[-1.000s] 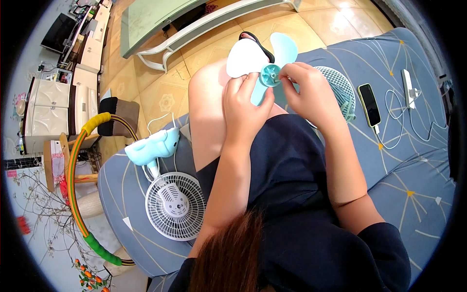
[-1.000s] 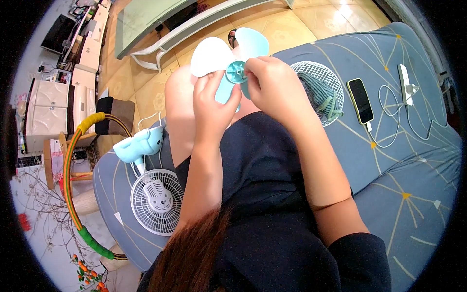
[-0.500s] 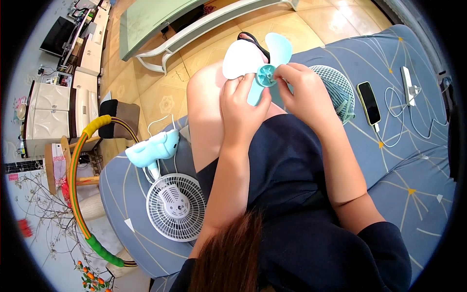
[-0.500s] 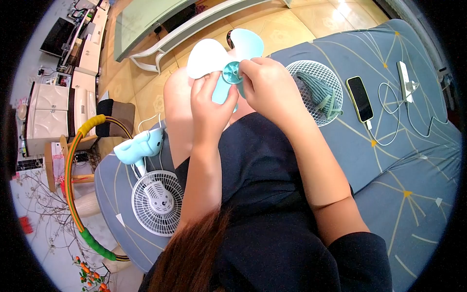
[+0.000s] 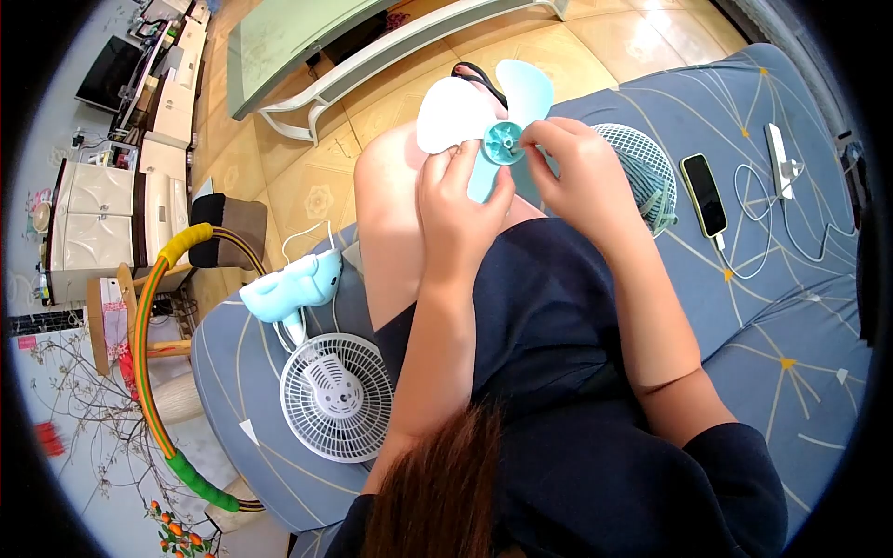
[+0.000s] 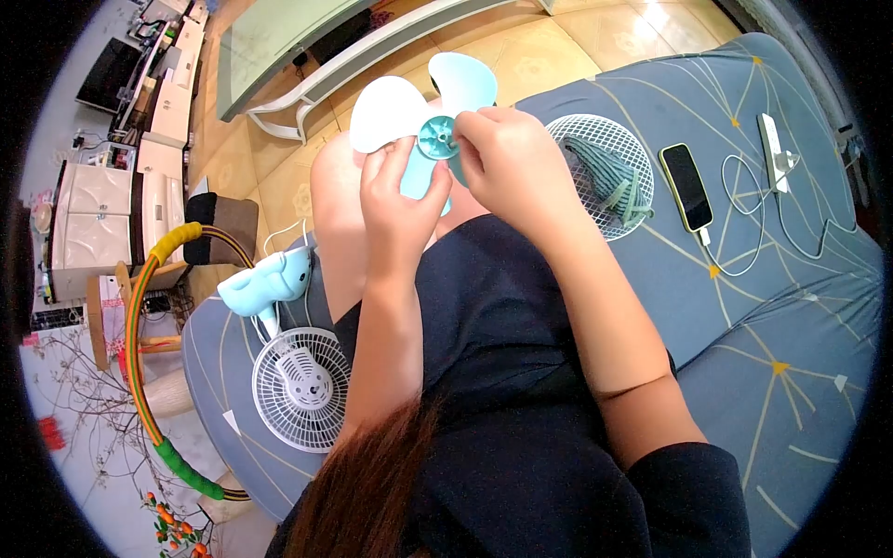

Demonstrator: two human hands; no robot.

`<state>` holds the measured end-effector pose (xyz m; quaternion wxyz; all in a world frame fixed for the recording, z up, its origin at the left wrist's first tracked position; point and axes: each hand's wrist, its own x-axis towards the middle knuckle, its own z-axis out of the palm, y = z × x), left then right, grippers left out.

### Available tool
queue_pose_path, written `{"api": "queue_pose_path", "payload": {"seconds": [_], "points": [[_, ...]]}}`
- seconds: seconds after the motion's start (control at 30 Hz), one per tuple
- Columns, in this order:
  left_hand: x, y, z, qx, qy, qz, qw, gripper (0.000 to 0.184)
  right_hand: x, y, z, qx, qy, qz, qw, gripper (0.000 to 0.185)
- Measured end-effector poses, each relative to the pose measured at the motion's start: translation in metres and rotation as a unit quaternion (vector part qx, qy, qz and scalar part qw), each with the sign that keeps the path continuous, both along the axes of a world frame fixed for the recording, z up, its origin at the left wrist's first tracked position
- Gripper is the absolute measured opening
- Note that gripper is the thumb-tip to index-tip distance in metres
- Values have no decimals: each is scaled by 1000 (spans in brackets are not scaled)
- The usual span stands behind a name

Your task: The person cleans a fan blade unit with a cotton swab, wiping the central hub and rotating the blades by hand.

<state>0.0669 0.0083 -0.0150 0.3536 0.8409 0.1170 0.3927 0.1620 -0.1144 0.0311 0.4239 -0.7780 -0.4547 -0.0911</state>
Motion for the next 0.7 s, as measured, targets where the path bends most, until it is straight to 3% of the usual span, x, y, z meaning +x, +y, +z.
{"api": "queue_pose_path", "payload": {"seconds": [0.1,0.7], "points": [[2,3,0,43,-26,6,999,49,-1,2,-4,-6,-1,9,1000,4],[-2,2,-5,17,29,31,999,41,1,3,-5,-7,-9,-3,1000,5]]}}
